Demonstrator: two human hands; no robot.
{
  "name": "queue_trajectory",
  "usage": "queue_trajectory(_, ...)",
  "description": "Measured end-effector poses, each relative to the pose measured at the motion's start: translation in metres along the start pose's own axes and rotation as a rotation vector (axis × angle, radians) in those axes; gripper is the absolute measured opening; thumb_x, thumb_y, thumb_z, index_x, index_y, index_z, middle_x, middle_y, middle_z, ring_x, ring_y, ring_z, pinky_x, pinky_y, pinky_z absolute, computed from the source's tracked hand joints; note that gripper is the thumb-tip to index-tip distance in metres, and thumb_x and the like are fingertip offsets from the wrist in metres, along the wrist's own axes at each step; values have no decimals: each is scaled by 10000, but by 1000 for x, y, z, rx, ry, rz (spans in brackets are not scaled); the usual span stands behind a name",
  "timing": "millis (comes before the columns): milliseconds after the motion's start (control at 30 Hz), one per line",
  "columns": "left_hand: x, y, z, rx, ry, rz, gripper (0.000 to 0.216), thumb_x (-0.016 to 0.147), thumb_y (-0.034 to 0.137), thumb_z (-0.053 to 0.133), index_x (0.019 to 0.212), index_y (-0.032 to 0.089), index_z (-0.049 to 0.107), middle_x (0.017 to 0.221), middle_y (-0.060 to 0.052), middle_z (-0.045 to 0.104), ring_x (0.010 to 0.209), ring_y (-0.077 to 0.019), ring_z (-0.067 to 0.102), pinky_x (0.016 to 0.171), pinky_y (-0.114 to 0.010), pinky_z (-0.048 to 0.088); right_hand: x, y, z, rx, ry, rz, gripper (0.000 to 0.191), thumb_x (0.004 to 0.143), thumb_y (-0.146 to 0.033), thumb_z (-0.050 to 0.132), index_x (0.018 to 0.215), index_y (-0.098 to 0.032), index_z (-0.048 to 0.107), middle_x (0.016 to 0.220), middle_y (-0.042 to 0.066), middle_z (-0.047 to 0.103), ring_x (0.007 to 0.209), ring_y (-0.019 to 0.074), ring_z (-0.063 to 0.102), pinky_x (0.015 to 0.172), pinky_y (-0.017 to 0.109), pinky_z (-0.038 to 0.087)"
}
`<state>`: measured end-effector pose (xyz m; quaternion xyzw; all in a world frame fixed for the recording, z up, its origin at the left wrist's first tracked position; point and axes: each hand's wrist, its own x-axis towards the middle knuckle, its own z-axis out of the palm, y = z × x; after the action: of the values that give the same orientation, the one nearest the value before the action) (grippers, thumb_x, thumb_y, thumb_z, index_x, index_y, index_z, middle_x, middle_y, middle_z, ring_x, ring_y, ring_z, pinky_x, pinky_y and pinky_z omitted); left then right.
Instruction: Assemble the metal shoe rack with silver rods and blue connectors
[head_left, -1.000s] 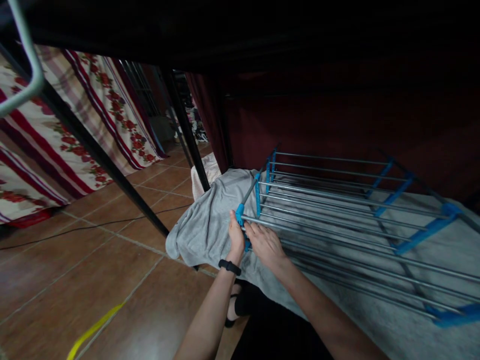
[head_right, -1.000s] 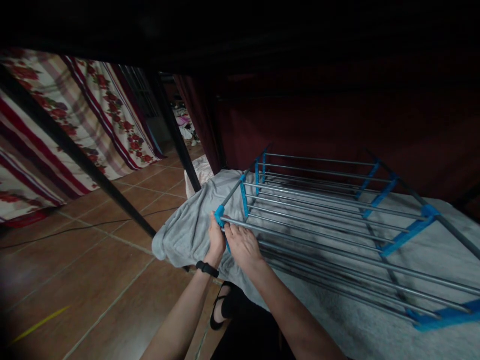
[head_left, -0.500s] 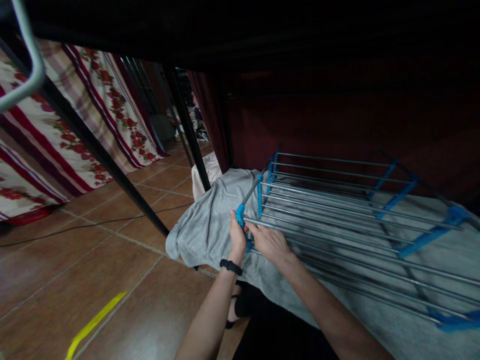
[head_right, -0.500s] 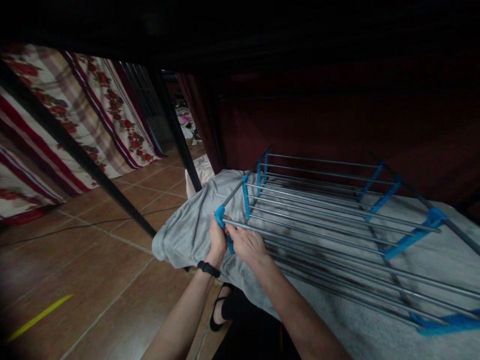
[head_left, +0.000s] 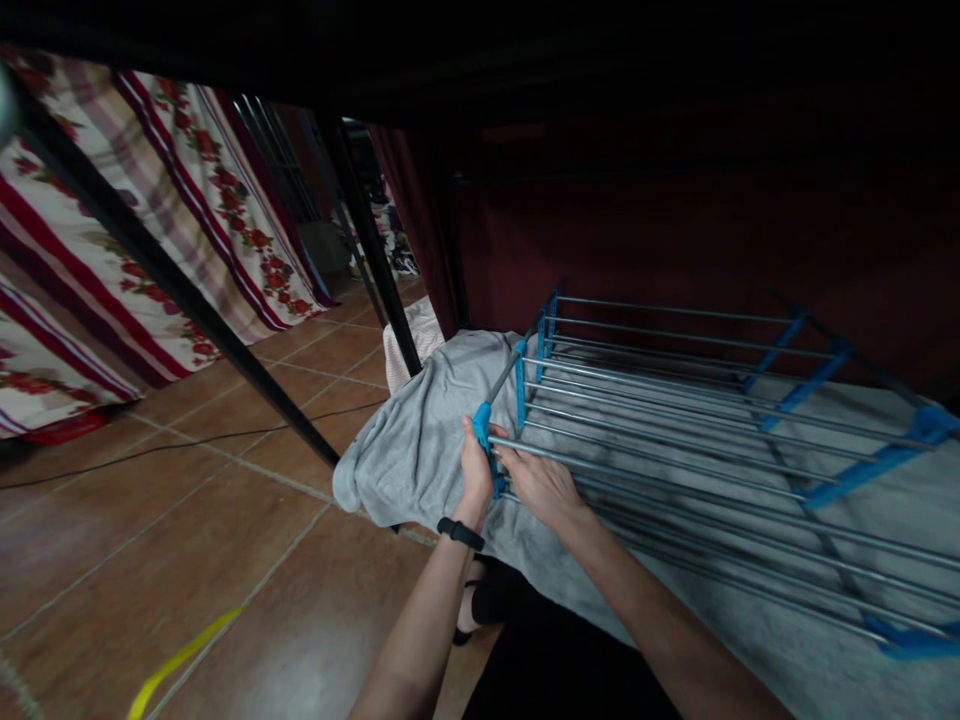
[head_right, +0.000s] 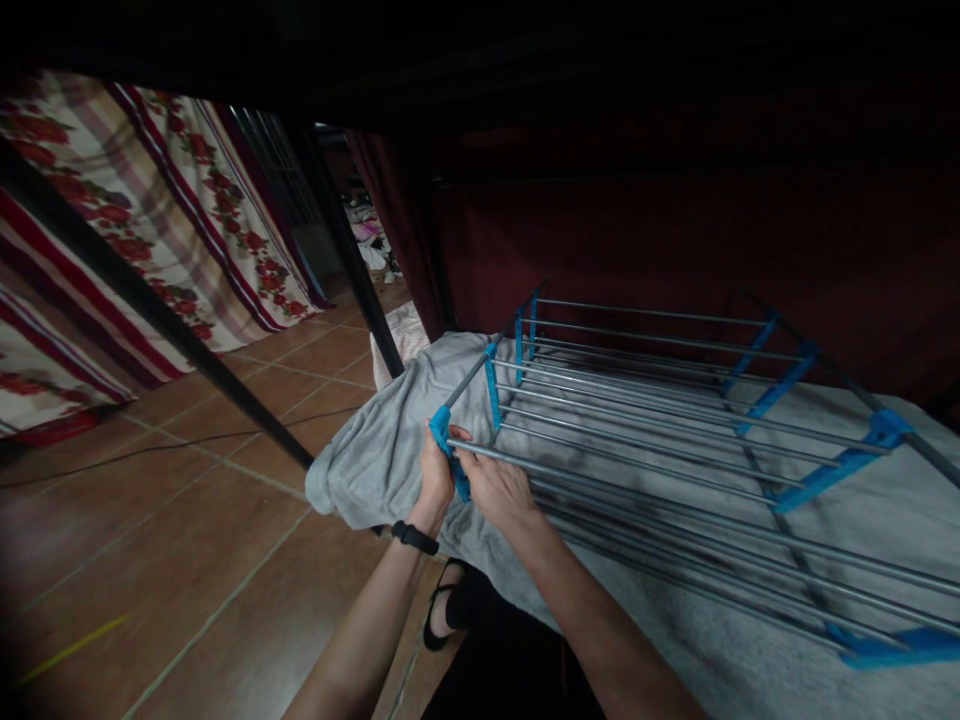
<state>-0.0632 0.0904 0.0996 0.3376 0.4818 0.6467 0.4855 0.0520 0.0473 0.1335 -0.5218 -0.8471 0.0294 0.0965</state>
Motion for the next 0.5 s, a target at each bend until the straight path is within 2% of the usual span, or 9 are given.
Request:
queue_trajectory(300, 1, -1, 0, 6, -60, 48, 718, 817, 754, 281, 687, 145, 637, 602, -37, 576, 534, -95, 507, 519, -205, 410, -2, 0, 5, -5, 15, -13, 496, 980, -179, 261, 1451, -303, 350, 1193, 35, 643, 923, 211, 651, 754, 324, 505)
queue_trajectory(500, 1, -3, 1, 6, -53, 35, 710, 819, 750, 280, 680, 151, 635, 655, -60, 615, 598, -113, 567, 532, -206, 429, -1, -2, 4, 20, 27, 0, 481, 979, -188, 262, 1436, -297, 370, 1168, 39, 654, 921, 211, 653, 757, 326, 504)
